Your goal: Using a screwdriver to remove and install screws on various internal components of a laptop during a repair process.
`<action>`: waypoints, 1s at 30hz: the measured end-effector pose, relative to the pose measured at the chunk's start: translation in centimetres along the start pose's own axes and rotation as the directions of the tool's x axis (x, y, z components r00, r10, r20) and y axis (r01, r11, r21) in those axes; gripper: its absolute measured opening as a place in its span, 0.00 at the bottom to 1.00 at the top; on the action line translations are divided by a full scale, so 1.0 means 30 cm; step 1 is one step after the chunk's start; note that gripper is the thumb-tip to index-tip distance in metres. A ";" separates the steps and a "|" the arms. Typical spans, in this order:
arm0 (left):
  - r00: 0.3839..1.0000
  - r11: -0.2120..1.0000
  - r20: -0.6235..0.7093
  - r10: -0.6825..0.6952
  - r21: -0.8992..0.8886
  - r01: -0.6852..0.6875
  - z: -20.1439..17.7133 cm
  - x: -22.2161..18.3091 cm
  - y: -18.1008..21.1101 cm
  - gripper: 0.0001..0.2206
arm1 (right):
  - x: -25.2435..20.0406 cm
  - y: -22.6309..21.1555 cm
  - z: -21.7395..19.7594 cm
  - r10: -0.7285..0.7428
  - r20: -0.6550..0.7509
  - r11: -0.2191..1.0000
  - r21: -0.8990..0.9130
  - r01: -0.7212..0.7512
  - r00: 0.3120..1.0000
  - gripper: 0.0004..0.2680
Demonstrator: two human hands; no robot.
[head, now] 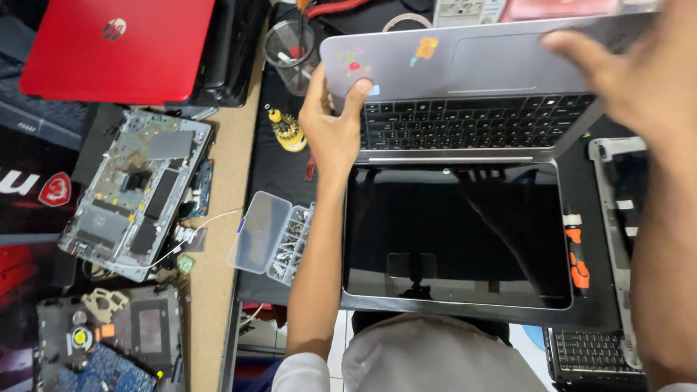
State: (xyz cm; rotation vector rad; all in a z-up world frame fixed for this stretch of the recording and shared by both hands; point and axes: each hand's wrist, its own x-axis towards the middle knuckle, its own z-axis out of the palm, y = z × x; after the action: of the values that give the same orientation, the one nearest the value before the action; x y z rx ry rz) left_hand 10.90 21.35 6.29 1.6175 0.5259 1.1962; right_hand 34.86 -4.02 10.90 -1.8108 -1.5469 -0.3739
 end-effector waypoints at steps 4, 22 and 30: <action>0.998 0.996 0.002 0.063 -0.059 -0.063 0.010 -0.001 -0.021 0.22 | -0.265 0.271 -0.006 0.439 -0.052 0.894 -0.071 -0.442 0.897 0.07; 0.995 0.994 0.004 0.096 -0.054 -0.096 0.023 -0.017 0.003 0.22 | -0.209 -0.006 0.068 0.419 -0.296 0.897 0.280 -0.342 0.858 0.16; 0.996 0.997 -0.051 0.077 -0.009 -0.077 0.015 -0.052 -0.005 0.23 | -0.148 -0.160 0.104 0.351 -0.372 0.914 0.337 -0.227 0.859 0.24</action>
State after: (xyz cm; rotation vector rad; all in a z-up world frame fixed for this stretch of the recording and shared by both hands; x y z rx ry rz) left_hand 10.69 19.95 5.46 1.6146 0.4922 1.2981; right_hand 28.56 -5.08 7.48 -1.5748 -0.9488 -0.3524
